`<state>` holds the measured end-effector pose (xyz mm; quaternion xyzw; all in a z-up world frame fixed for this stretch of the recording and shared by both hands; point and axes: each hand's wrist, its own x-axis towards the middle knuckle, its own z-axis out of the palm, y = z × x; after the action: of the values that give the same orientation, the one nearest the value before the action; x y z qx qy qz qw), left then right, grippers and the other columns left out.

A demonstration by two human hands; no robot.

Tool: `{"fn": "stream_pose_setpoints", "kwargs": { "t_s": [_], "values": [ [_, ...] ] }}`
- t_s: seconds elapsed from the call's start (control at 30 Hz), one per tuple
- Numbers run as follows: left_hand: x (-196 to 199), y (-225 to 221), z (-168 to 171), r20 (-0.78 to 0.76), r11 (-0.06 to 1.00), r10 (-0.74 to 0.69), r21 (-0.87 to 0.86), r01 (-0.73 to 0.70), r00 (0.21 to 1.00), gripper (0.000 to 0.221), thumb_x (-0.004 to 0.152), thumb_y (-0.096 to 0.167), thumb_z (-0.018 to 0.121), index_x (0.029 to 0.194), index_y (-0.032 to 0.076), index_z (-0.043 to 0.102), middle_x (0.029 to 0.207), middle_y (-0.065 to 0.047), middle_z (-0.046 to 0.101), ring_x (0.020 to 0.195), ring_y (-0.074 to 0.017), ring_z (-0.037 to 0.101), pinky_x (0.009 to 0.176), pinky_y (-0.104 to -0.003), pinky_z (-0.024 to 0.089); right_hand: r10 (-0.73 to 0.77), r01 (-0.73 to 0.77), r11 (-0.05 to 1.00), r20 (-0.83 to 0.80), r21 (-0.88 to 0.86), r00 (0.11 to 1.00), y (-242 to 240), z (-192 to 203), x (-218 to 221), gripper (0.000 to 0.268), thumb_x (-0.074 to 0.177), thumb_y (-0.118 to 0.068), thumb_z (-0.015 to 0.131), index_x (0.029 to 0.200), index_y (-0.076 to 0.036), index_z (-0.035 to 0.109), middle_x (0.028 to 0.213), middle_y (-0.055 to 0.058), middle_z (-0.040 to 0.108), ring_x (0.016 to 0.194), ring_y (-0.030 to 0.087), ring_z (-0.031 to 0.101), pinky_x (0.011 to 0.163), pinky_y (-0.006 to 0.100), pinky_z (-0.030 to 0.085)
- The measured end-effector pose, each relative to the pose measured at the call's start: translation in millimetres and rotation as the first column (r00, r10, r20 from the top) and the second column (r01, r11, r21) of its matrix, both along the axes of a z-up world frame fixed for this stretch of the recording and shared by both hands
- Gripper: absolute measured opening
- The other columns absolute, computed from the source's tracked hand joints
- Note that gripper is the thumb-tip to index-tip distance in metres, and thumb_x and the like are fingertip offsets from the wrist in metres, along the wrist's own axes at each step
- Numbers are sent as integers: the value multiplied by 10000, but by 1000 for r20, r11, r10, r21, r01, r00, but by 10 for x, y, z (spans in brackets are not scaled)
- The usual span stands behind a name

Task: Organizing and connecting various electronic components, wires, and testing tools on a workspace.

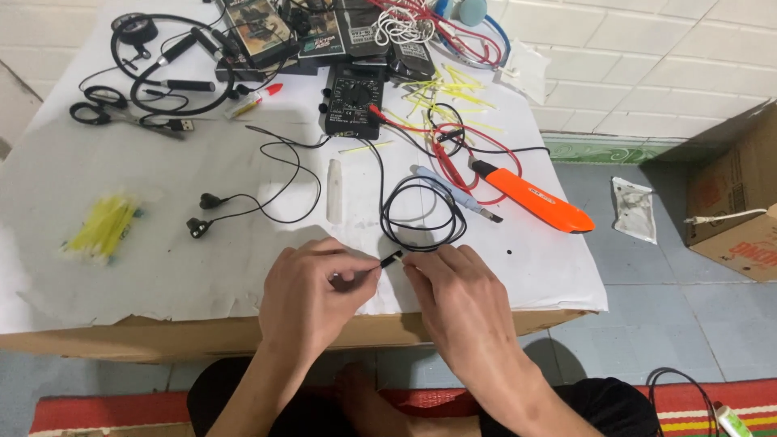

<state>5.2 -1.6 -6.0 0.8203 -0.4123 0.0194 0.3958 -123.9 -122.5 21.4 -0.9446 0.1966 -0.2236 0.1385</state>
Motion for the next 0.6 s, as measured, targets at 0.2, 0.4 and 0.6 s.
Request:
{"fn": "stream_pose_setpoints", "kwargs": {
  "t_s": [0.2,0.4,0.6],
  "values": [
    [-25,17,-1,88,995,-3,-94,11,996,61,708,137,817,766,155,823,608,92,619,577,-97,534,698,-255,456,-14,18,997,56,-72,998,140,-69,18,124,893,-96,677,994,-71,745,829,50,666,694,214,593,564,347,505],
    [-5,19,-15,20,1000,-4,-30,5,1000,61,731,164,829,786,188,840,585,95,588,549,-74,493,673,-256,436,3,-1,996,15,-93,1000,-74,-222,43,143,887,-96,694,1005,-56,763,799,45,671,673,165,592,581,303,545],
    [-22,19,-19,42,999,-6,-52,9,999,11,740,184,820,744,181,829,576,92,547,546,-99,467,641,-259,405,-80,90,982,67,-167,995,25,-250,33,202,833,-69,711,1030,-57,752,819,57,669,679,200,573,638,335,519]
  ]
}}
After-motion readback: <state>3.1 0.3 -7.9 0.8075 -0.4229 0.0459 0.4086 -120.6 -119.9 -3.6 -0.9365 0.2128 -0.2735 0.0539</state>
